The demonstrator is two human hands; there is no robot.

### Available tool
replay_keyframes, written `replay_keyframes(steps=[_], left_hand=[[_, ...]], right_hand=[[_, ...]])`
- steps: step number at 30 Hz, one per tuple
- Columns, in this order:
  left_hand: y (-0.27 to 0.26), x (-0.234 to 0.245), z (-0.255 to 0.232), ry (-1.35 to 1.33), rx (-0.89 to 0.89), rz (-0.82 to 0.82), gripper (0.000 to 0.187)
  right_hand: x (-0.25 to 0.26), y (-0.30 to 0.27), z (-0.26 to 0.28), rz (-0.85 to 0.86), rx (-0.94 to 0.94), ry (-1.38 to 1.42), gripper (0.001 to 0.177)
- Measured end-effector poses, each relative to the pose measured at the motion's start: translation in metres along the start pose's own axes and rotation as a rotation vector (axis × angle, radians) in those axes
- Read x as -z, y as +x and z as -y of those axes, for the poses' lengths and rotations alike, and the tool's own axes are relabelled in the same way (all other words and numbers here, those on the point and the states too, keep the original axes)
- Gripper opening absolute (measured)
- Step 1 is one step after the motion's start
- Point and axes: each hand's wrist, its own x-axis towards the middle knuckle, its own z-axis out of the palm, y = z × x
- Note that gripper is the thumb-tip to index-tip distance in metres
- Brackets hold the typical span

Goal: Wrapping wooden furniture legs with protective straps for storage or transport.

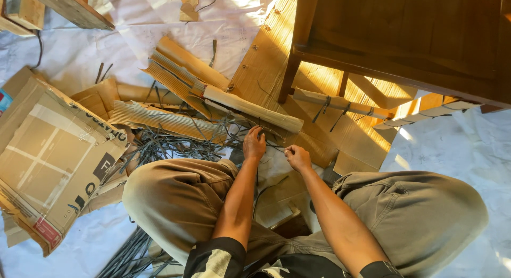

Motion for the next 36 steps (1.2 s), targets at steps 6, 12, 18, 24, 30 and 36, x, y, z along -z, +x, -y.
replay_keyframes(steps=[6,12,18,24,30,36], left_hand=[[0.019,0.01,-0.027,-0.386,0.0,-0.097,0.014],[0.043,0.001,-0.058,-1.159,0.166,0.108,0.031],[0.036,0.011,-0.093,-1.093,0.142,0.207,0.032],[0.034,0.014,-0.119,-0.894,0.029,0.083,0.023],[0.025,0.013,-0.133,-0.587,-0.055,0.101,0.019],[0.029,0.005,-0.146,-0.156,-0.455,0.077,0.034]], right_hand=[[0.017,-0.016,0.036,-0.129,0.155,0.101,0.015],[0.043,-0.021,0.094,-0.221,0.188,0.707,0.017],[0.075,-0.054,0.154,-0.104,0.127,1.028,0.016],[0.082,-0.03,0.119,0.072,0.115,1.219,0.012],[0.085,-0.032,0.092,0.036,-0.037,1.179,0.015],[0.056,-0.009,0.038,-0.198,-0.282,1.123,0.017]])
